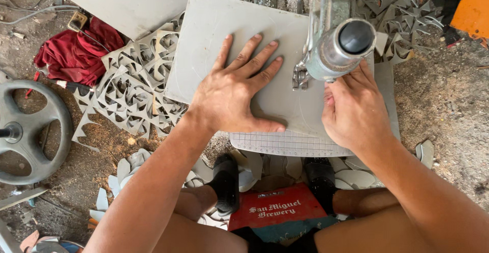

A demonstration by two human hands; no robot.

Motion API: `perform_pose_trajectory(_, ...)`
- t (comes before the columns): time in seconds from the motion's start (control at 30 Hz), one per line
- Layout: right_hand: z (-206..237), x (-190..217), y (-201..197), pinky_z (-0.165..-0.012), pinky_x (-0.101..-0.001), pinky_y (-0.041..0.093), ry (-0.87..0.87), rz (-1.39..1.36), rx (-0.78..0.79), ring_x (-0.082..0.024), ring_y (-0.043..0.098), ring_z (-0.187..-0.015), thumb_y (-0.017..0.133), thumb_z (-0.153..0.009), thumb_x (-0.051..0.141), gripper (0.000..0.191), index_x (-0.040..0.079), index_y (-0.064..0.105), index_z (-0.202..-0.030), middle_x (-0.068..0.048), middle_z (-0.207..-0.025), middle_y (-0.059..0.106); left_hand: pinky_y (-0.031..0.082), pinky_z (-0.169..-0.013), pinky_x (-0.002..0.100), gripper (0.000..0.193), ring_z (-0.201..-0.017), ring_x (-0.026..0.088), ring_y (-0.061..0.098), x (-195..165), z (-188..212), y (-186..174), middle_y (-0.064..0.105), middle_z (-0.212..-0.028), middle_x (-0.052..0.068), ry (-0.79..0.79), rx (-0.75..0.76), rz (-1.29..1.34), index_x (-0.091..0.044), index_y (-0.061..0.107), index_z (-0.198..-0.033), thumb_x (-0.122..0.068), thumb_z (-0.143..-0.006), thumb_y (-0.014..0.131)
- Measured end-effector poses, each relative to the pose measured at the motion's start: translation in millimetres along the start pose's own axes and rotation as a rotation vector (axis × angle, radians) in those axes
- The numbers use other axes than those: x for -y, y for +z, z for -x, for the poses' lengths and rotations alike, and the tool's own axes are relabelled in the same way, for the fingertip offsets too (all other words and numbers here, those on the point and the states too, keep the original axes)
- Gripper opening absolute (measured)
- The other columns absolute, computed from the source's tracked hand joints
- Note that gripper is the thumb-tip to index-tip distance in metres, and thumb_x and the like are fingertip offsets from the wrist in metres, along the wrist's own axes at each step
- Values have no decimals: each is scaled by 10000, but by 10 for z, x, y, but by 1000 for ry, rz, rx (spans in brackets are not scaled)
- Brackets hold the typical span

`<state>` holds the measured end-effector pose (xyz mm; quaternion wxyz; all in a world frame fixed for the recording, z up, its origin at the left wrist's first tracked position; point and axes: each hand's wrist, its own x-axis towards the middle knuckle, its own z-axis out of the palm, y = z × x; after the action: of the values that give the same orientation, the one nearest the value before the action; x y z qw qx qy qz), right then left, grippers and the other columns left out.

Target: The person uses a band saw to cut curved shapes from a gray sole material. They guide the material along marked lines, remove cut pieces, and continue cutting additional shapes from the same sheet.

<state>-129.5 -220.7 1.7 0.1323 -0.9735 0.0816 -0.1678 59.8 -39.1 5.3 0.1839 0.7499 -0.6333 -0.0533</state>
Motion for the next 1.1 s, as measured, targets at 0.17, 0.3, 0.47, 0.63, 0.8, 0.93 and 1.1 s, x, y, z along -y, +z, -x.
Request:
perform_pose_trajectory(0.17,-28,-39,24,-1174,-510,456,60,-18,35,-429,667,-1077,589,-829,-60,207,-50,651,-1025,-263,-998,692,112,-1244,645,1170,-1522,341,295,63,-46,-6,433,-1599,127,10,-13,2,-75,545,-1483,-839,-624,762)
perform_pose_trajectory(0.3,-30,-103,71,-1026,-496,501,86,16,27,-459,655,-1020,613,-810,-52,188,-59,671,-988,-283,-972,685,105,-1235,659,1172,-1517,345,302,102,-88,2,436,-1597,130,15,-23,5,-72,555,-1476,-843,-617,762)
perform_pose_trajectory(0.47,-49,-180,127,-1085,-493,525,74,58,39,-442,684,-1007,634,-810,-44,237,-80,690,-1038,-295,-964,693,107,-1235,664,1168,-1517,341,307,163,-133,5,442,-1594,125,16,-33,-12,-75,564,-1477,-836,-615,771)
perform_pose_trajectory(0.63,-77,-197,160,-967,-492,582,96,67,33,-438,704,-942,659,-817,-44,191,-71,713,-998,-279,-917,707,96,-1236,662,1167,-1515,334,313,215,-192,8,449,-1592,117,11,-33,-21,-91,572,-1473,-840,-602,777)
perform_pose_trajectory(0.8,-116,-199,162,-854,-504,597,119,29,4,-427,703,-826,666,-792,-32,150,-52,696,-937,-260,-858,698,69,-1221,681,1208,-1511,323,308,272,-257,-21,460,-1582,111,2,-20,-37,-105,578,-1461,-876,-552,776)
perform_pose_trajectory(0.93,-153,-190,162,-940,-522,567,172,1,34,-432,692,-948,680,-797,-6,210,-18,712,-1004,-245,-978,716,59,-1207,693,1221,-1503,326,305,312,-325,-35,462,-1575,116,5,-17,-47,-103,584,-1451,-885,-532,776)
perform_pose_trajectory(1.1,-183,-169,172,-1140,-572,446,-22,204,-113,-523,548,-1308,753,-727,57,451,-31,715,-1167,-299,-1274,647,65,-1200,703,1211,-1495,326,329,398,-385,-38,485,-1557,131,40,-46,-64,-91,633,-1413,-884,-509,778)
